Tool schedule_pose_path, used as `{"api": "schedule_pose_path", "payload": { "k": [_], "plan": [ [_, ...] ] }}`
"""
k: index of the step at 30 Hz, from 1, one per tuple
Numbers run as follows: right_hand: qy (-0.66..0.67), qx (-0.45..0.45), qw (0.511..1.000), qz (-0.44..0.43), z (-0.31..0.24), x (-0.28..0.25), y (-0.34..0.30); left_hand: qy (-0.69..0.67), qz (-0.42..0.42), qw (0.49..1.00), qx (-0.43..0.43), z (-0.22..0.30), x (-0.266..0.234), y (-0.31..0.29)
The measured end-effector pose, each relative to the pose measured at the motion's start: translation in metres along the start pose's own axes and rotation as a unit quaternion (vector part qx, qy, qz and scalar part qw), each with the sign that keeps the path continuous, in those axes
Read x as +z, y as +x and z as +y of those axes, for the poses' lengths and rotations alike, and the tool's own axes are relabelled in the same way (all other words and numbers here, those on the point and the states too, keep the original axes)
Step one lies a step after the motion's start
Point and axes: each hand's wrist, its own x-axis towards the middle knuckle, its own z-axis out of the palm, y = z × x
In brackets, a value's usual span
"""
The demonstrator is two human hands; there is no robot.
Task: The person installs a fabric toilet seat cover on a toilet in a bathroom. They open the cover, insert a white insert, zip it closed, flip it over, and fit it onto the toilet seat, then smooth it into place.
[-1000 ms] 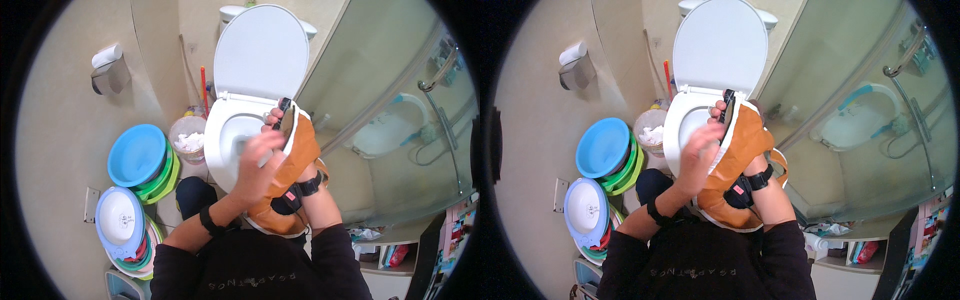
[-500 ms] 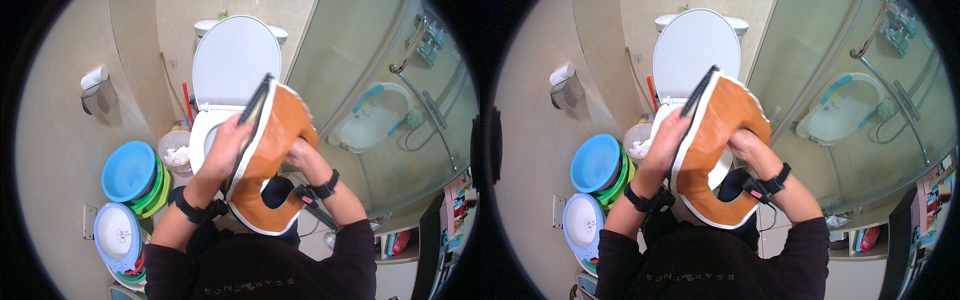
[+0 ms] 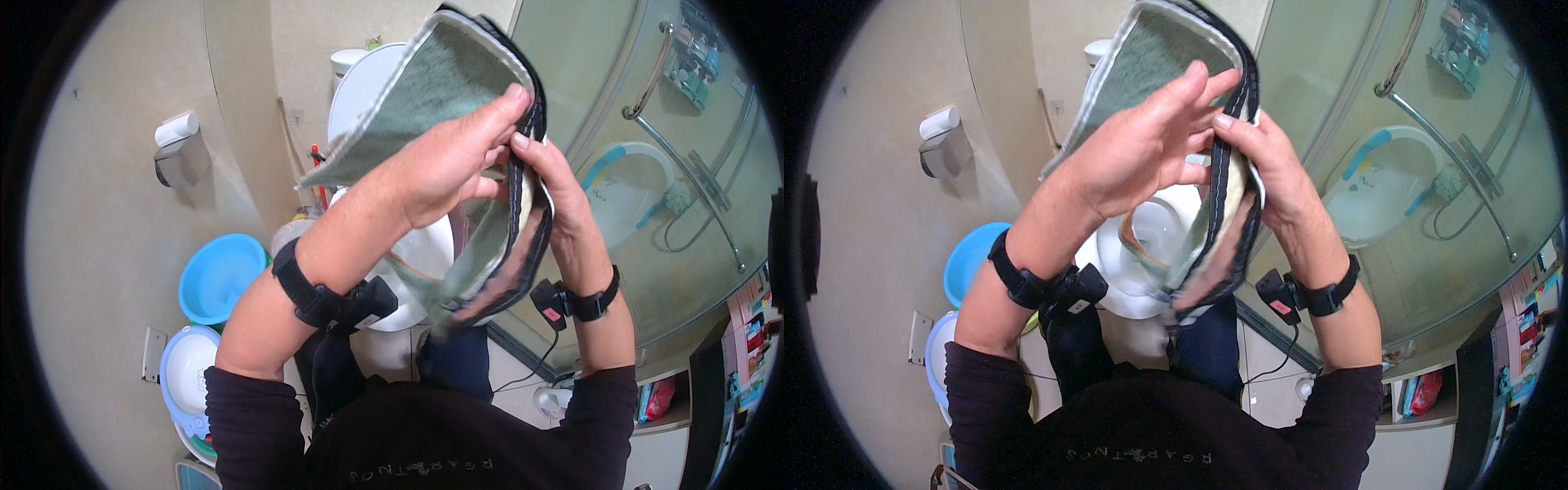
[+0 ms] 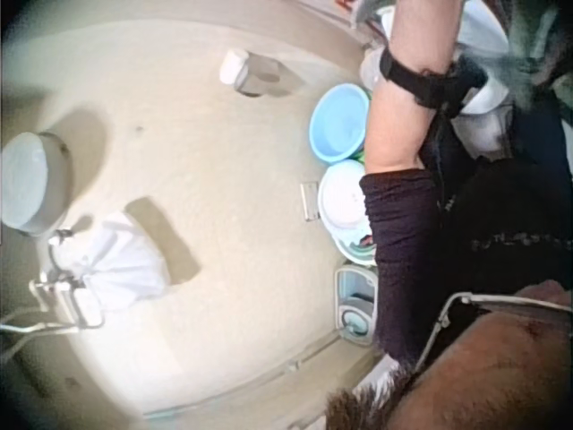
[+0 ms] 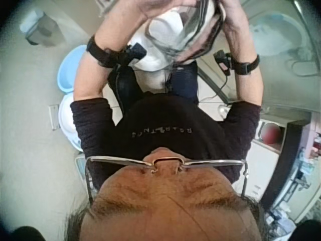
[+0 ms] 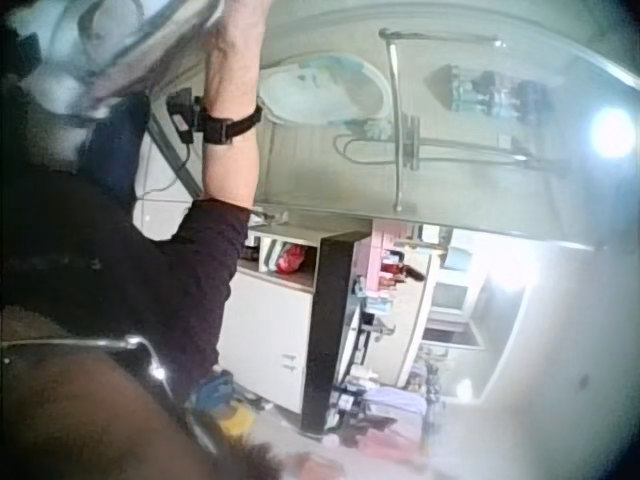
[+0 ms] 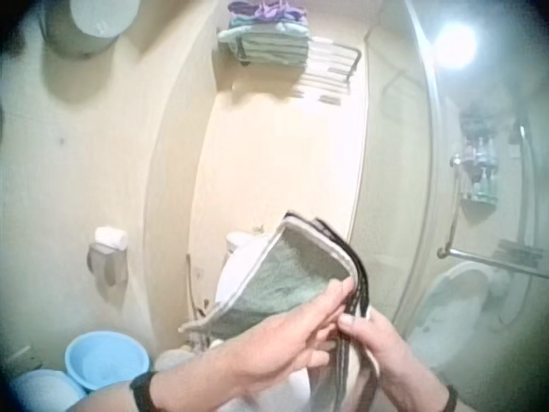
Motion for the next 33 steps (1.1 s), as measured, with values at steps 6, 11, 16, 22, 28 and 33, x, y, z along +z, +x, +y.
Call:
{"api": "schedule_pose_path", "payload": {
  "k": [6,11,16,22,28,33],
  "plan": [
    [0.090,0.031,0.995,-0.003,-0.014,-0.007,-0.005,0.347,0.235,0.855,0.307,0.019,-0.032,-0.027],
    [0.287,0.117,0.948,-0.068,-0.008,-0.012,-0.011,0.503,0.372,0.739,0.251,-0.020,-0.090,-0.082],
    [0.350,0.169,0.921,-0.021,0.006,-0.013,-0.012,0.216,0.115,0.968,-0.051,-0.095,-0.110,-0.148],
    [0.458,0.199,0.860,-0.102,0.024,-0.019,-0.020,0.152,0.207,0.950,-0.179,-0.184,-0.094,-0.179],
    [0.316,0.195,0.924,0.096,0.030,-0.057,-0.047,-0.308,0.174,0.931,-0.094,-0.192,-0.099,-0.178],
    [-0.052,0.306,0.936,0.167,0.104,-0.148,-0.084,-0.269,0.257,0.918,-0.139,-0.222,-0.117,-0.154]
  ]
}}
